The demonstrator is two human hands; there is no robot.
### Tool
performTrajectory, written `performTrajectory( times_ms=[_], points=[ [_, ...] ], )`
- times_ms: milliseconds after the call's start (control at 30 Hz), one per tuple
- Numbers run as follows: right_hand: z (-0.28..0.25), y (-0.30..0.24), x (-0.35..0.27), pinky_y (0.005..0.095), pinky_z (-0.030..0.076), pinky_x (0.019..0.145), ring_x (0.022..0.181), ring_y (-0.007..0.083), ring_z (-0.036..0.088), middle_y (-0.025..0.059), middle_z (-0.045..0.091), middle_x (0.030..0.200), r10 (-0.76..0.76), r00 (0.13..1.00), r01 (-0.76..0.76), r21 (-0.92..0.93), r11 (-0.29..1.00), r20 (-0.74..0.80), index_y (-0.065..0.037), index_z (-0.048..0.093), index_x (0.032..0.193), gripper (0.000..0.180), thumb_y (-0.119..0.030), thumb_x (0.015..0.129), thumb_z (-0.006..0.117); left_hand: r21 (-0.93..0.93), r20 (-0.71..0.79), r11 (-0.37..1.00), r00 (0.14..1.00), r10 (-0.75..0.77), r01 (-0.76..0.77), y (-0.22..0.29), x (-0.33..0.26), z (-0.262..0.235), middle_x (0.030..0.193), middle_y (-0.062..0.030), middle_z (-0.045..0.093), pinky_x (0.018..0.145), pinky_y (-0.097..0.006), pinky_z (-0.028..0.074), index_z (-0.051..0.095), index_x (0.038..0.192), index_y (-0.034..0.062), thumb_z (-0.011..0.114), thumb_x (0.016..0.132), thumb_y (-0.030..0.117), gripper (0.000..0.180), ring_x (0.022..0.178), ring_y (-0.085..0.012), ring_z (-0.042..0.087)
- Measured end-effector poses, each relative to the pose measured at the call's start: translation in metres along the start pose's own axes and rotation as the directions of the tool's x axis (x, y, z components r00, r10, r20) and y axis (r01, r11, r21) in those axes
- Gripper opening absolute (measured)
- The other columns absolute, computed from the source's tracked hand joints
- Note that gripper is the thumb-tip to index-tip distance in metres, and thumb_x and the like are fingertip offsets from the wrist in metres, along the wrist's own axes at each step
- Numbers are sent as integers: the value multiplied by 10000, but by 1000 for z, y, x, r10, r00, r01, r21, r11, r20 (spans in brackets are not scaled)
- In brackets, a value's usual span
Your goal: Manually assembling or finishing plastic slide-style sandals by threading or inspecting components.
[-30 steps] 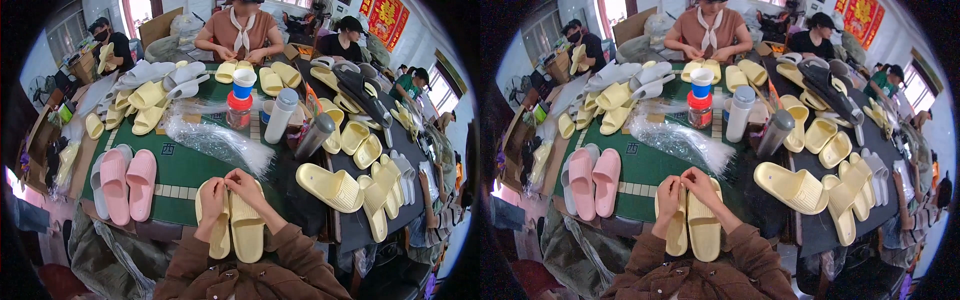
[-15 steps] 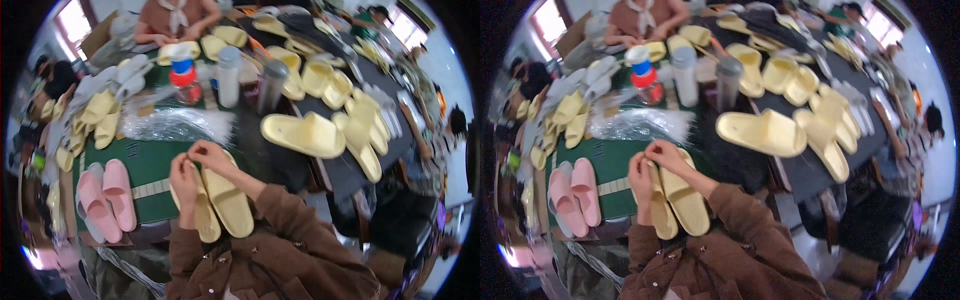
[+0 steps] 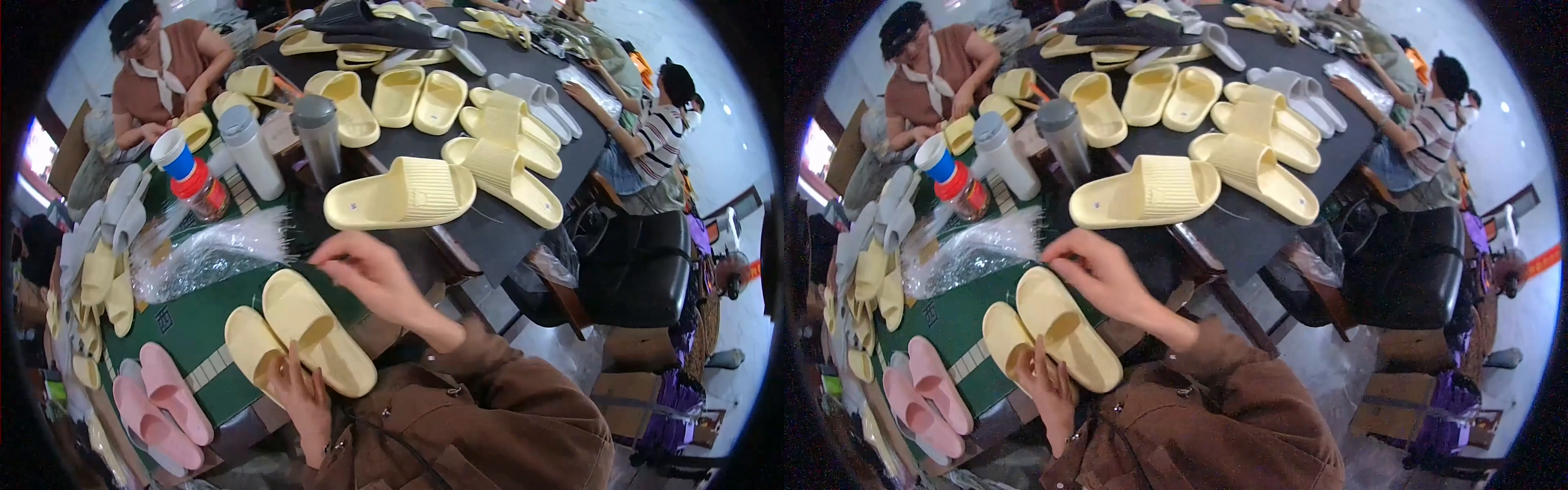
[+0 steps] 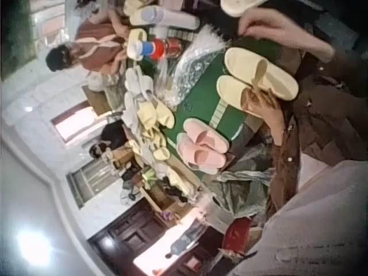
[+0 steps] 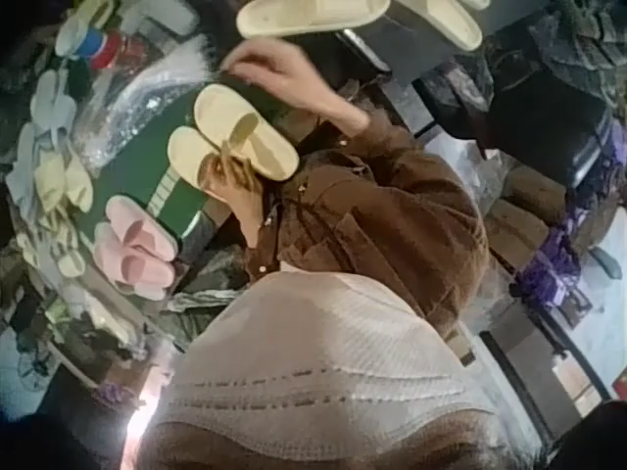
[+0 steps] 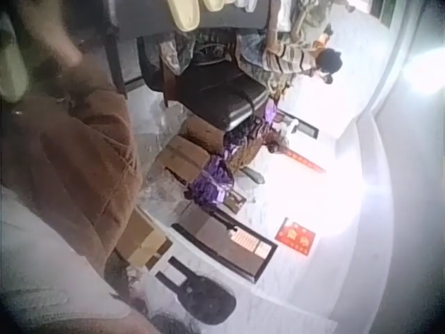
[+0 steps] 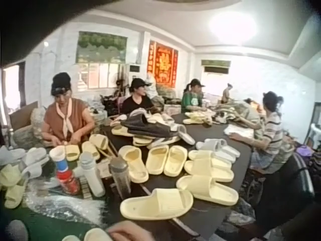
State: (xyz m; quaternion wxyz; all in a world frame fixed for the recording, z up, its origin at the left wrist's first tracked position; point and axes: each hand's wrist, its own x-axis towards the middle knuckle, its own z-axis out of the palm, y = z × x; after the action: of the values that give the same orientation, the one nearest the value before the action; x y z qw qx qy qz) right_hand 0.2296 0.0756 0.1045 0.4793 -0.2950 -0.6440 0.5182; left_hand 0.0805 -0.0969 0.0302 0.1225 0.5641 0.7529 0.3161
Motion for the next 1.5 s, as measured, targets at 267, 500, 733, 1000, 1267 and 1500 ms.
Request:
performTrajectory(
  times_ms=[267,500,733,1000,1267,1500],
  points=[
    [-150,-26,-41,328,467,790,933,265,580,114,590,957,-360,843,-124,-795,594,-399,-15,616,946,125,1,821,615,75,-55,997,998,-12,16,20,17,16,1367,-248,293,1028,-444,329,400,1405,157,621,797,-2,666,1231,-412,364],
    [-156,-7,-43,390,469,727,851,306,594,110,603,884,-128,927,-286,-887,363,-352,-60,622,938,126,-122,830,640,227,-138,973,990,2,30,-24,15,11,1457,-246,272,1081,-468,251,424,1392,173,486,741,-93,706,1353,-397,266],
    [-158,6,-31,397,481,650,774,321,606,116,613,812,-229,921,-207,-893,400,-316,-56,618,883,95,-147,863,597,400,-299,889,949,-101,221,-122,18,-44,1411,-195,373,1059,-466,285,416,1376,122,457,785,-54,618,1299,-394,340],
    [-168,13,-32,283,485,665,710,183,630,109,646,824,1,919,-330,-765,553,-395,14,599,940,125,-95,882,579,407,-440,847,886,-144,340,-174,25,-77,1354,-148,465,1015,-437,348,397,1392,136,436,789,-82,641,1256,-357,415],
    [-210,-47,-4,237,467,716,766,107,578,43,619,847,-373,702,177,-359,916,-606,-14,573,992,115,-109,953,523,462,-532,777,835,-143,427,-206,27,-88,1358,-128,478,979,-440,384,377,1411,213,491,812,-59,667,1221,-347,461],
    [-288,-85,-70,242,473,742,781,111,557,64,607,878,-566,344,419,-417,807,-749,-27,555,1026,116,-113,952,534,509,-516,759,850,-109,407,-242,25,-90,1312,-156,511,939,-437,407,389,1401,222,503,838,-7,618,1165,-364,495]
  ],
)
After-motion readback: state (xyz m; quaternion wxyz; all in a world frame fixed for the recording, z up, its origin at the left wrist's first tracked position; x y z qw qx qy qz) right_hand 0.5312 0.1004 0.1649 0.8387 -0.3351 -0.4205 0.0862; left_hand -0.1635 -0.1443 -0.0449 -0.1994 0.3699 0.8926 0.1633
